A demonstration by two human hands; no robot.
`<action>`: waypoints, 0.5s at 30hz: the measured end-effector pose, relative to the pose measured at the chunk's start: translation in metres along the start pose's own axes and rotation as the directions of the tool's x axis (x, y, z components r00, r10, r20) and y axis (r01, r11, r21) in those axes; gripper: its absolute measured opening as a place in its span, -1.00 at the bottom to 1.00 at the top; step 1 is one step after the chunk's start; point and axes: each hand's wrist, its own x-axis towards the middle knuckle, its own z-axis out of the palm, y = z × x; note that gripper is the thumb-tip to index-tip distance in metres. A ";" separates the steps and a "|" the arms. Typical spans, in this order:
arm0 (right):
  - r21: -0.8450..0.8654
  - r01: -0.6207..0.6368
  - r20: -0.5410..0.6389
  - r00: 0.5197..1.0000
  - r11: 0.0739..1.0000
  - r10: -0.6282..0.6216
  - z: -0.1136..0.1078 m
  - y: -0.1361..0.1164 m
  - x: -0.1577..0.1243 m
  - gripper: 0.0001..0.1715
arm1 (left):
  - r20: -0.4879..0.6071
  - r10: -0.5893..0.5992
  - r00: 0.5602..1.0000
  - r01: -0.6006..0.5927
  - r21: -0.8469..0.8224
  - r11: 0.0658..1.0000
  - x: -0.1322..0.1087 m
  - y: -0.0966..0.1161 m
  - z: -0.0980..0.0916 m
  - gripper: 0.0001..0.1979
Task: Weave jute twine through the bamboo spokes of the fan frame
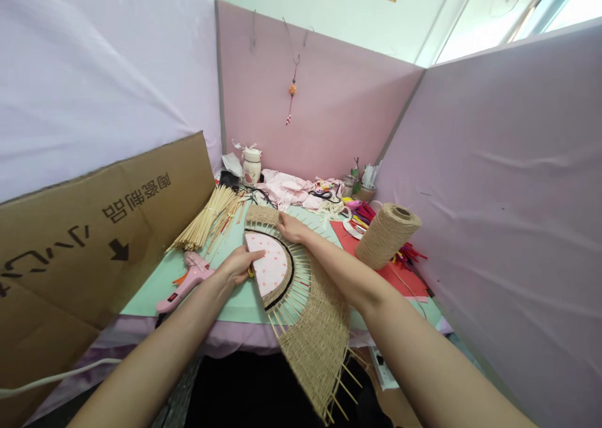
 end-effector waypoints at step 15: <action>0.210 -0.057 -0.211 0.972 0.976 0.102 -0.050 0.038 0.048 -0.29 | -0.024 0.121 0.992 -0.122 -0.038 0.992 -0.026 0.008 -0.017 -0.76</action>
